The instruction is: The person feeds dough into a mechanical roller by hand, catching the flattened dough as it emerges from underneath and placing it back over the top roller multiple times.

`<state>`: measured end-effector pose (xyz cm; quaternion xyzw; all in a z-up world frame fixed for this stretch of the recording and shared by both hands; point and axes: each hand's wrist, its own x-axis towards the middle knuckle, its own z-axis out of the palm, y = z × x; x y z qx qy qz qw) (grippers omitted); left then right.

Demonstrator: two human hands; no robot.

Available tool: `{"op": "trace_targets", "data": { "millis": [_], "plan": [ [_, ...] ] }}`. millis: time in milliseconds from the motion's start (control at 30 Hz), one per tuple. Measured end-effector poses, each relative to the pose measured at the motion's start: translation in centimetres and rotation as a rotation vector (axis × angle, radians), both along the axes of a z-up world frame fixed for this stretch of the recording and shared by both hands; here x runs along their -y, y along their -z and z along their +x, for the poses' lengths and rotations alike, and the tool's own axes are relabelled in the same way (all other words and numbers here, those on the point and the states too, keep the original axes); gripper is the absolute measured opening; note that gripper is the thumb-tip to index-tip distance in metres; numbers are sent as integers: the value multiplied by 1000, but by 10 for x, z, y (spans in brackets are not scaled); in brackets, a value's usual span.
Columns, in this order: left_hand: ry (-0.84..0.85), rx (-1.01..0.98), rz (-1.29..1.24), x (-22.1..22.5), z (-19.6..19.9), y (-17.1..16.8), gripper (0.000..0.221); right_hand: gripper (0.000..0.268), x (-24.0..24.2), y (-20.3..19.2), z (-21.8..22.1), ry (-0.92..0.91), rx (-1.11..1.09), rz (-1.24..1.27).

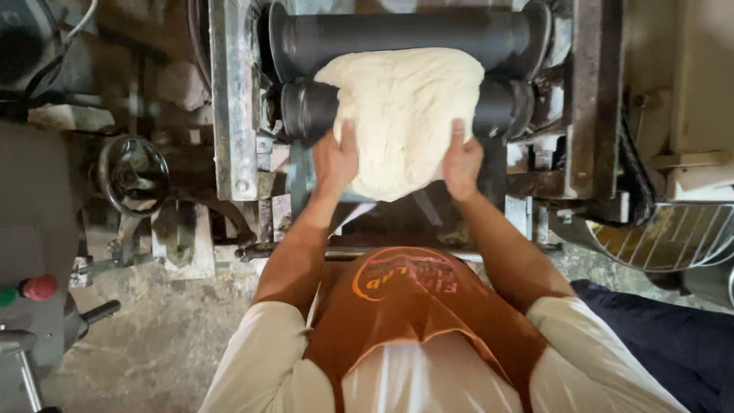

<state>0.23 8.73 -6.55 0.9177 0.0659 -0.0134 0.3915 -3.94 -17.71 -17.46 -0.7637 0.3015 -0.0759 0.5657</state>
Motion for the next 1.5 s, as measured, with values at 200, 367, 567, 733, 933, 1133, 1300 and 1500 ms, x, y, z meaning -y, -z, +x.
{"op": "trace_targets", "data": {
  "millis": [200,367,567,733,933,1133,1300,1500],
  "plan": [
    [-31,422,-401,-32,-18,20,30,48,46,29,-17,371,315,813],
    [-239,-136,-574,-67,2,164,30,41,69,104,2,307,-153,794],
    [-224,-433,-1337,-51,130,307,33,35,66,194,100,43,-262,1012],
    [-57,-565,-1498,-15,129,317,37,32,54,213,104,-33,-292,1077],
    [69,-689,-1448,-12,67,252,40,31,37,187,47,-100,-400,1023],
    [83,-716,-1328,-12,23,220,44,34,30,162,-8,-120,-403,871],
    [-16,-687,-1295,-10,-2,235,47,38,33,133,-27,-124,-241,626],
    [-18,-527,-1208,-16,-5,239,50,53,25,51,-37,-252,-125,484]
  ]
}}
